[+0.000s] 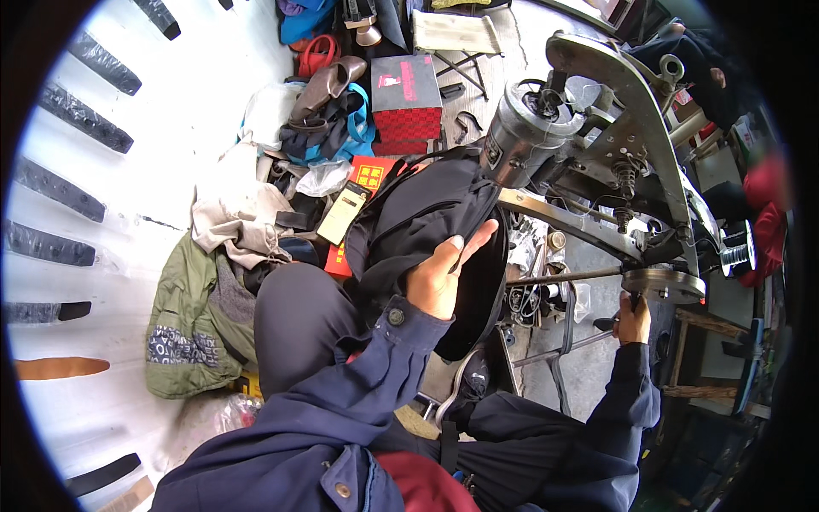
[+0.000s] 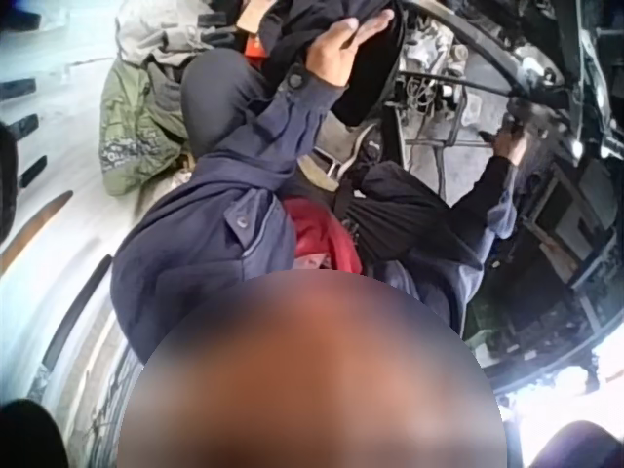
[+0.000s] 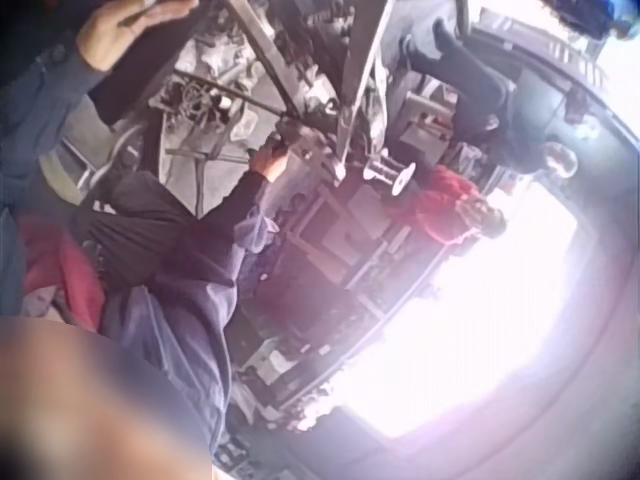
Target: The person sews a black bag using a manual sewing machine, repeatedly positioning the fabric under the needle, operating the foot pedal, and trimming threads with scissors. The person adjusts the bag and continues stitching along its edges.
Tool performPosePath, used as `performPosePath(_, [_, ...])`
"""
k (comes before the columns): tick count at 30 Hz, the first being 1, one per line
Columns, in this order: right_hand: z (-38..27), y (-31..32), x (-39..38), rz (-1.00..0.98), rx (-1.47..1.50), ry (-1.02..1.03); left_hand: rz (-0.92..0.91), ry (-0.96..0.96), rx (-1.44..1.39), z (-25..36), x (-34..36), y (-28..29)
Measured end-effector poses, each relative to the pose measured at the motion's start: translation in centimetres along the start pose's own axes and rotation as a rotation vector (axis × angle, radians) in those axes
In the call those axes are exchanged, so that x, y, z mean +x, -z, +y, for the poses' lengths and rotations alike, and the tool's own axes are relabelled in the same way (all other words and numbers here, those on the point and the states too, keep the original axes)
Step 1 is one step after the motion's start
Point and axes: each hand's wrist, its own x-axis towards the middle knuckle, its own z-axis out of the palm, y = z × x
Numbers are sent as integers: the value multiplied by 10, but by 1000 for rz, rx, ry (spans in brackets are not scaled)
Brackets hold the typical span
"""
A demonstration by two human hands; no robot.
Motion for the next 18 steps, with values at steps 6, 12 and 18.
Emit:
performPosePath(6, [7,-2,-3,-72,113,23,55,35,35,3,0,-6])
performPosePath(12, [-35,-23,-31,-122,278,30,44,-14,57,1,-1,-11])
performPosePath(18, [-61,36,-34,256,202,300,42,4,92,3,-1,-12])
